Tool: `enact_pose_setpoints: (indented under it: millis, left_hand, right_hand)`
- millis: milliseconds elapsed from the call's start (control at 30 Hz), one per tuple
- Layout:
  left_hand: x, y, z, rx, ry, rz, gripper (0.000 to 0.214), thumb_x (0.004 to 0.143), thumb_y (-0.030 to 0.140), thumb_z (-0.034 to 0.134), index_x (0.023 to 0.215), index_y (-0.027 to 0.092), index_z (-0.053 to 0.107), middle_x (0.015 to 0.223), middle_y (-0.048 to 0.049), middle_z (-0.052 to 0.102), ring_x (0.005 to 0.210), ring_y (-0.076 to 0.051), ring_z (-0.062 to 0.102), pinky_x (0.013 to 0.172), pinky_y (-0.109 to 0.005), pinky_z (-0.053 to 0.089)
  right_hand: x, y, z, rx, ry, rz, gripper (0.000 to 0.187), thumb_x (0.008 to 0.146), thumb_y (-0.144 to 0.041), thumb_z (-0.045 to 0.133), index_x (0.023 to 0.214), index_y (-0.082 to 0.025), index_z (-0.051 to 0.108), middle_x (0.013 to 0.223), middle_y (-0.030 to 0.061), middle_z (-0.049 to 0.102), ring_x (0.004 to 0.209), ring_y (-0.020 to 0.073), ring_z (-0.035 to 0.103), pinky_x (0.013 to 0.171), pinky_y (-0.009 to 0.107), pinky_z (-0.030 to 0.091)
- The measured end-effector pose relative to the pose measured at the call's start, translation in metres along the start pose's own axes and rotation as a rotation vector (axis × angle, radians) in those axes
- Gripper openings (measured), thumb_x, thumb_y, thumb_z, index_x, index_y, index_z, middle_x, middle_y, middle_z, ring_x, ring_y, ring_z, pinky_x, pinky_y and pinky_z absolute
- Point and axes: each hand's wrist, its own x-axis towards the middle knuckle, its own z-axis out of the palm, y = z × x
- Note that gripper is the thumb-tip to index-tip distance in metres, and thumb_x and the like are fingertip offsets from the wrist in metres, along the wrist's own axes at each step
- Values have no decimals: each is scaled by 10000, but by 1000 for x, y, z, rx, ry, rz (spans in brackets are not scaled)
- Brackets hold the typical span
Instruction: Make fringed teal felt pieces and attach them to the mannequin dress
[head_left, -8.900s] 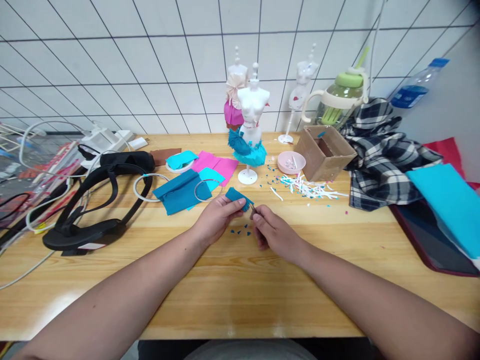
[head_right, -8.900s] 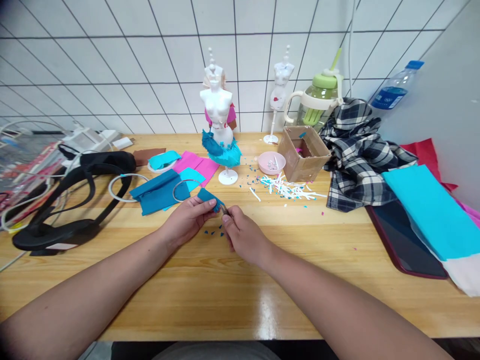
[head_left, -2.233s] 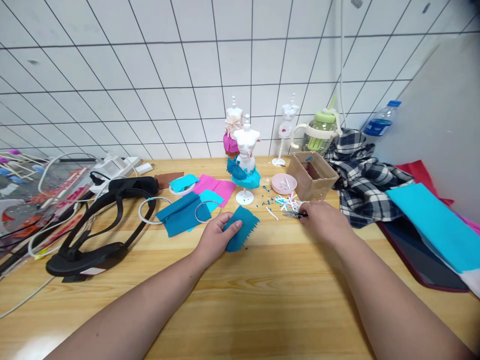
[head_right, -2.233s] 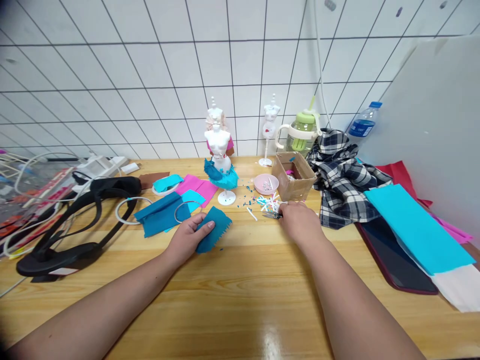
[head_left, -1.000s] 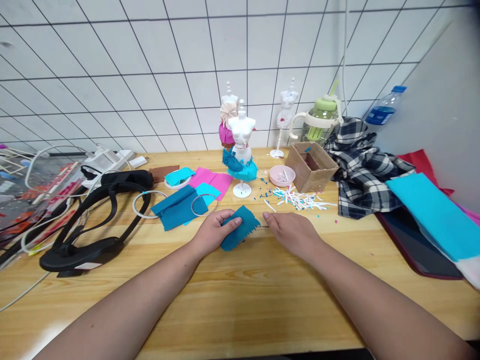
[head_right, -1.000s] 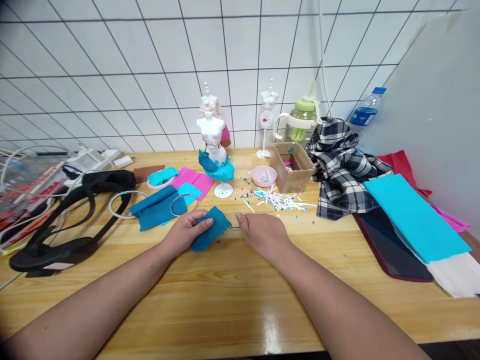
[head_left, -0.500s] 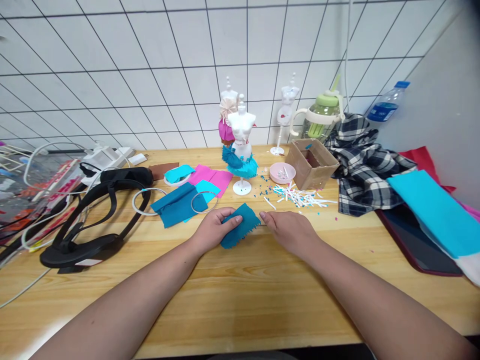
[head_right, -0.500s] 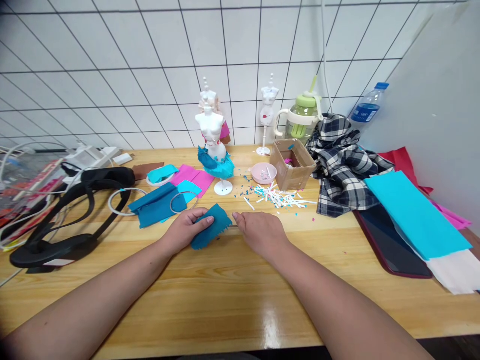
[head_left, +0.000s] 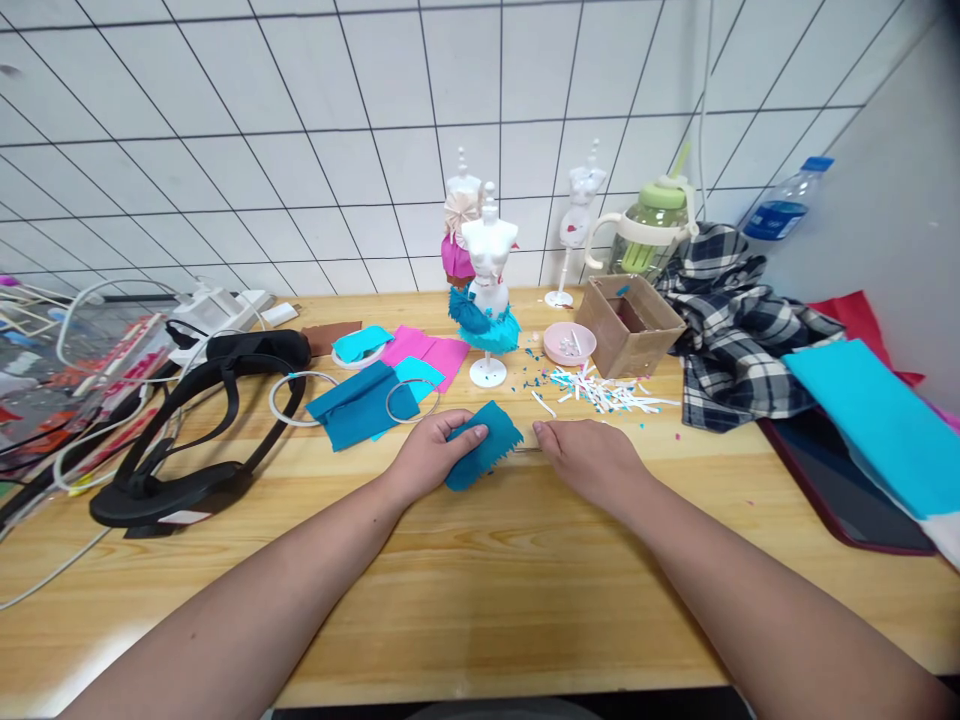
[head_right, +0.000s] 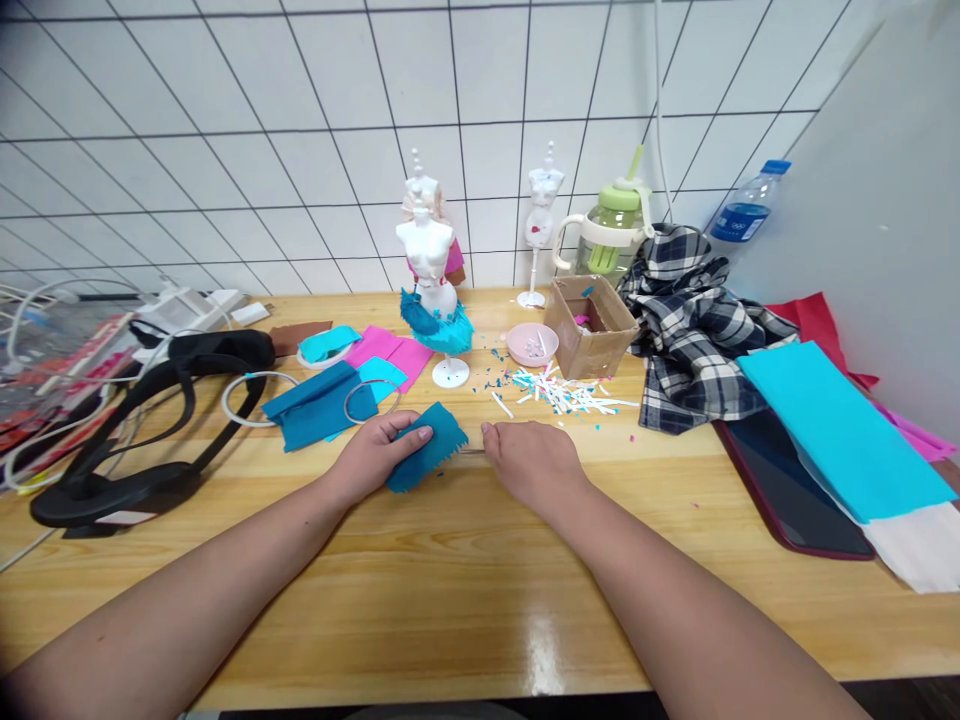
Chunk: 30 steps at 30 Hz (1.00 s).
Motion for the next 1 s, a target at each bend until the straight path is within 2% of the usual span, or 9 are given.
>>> enact_pose_setpoints:
  millis: [167,500,733,867,1000]
  left_hand:
    - [0,-1,1,6,-11,9,367,721,515,690,842,168,697,715,-20,690,577,-156,605,524,-243,482]
    - [2,-3,0,19,-25,1,351,727,510,688,835,176,694,703,-10,689,568,-149,603,527,-244,479]
    - [1,-1,0,15,-3,19,348,735,498,687,851,170,701,769,-27,713,615,-161,624,551,-247,487]
    - [0,0,2,1,-10,-9,364,722,507,694,850,166,700,743,-28,709,579,-161,618,521,-248,483]
    - [0,1,2,-6,-24,-7,371,720,507,694,849,160,694,712,-25,696,557,-149,605,501,-234,479]
  right_hand:
    - [-1,-1,-1,43,0,-10,604,985,-472,144,1025,-226,694,1060,103,720,986,257,657,779,338,449]
    - [0,-2,1,20,19,-9,623,980,-487,131,1004,-243,703,1009,101,731,950,276,668,756,363,455]
    - [-1,2,-4,22,9,10,638,973,-495,125,978,-206,694,1012,132,719,965,286,658,754,360,450]
    - [0,0,-3,45,-37,-2,661,970,-511,103,965,-217,695,1011,118,720,962,284,655,750,359,448]
    - [1,-1,0,45,-29,-14,665,967,-533,102,987,-232,695,1014,108,722,964,280,657,760,362,446]
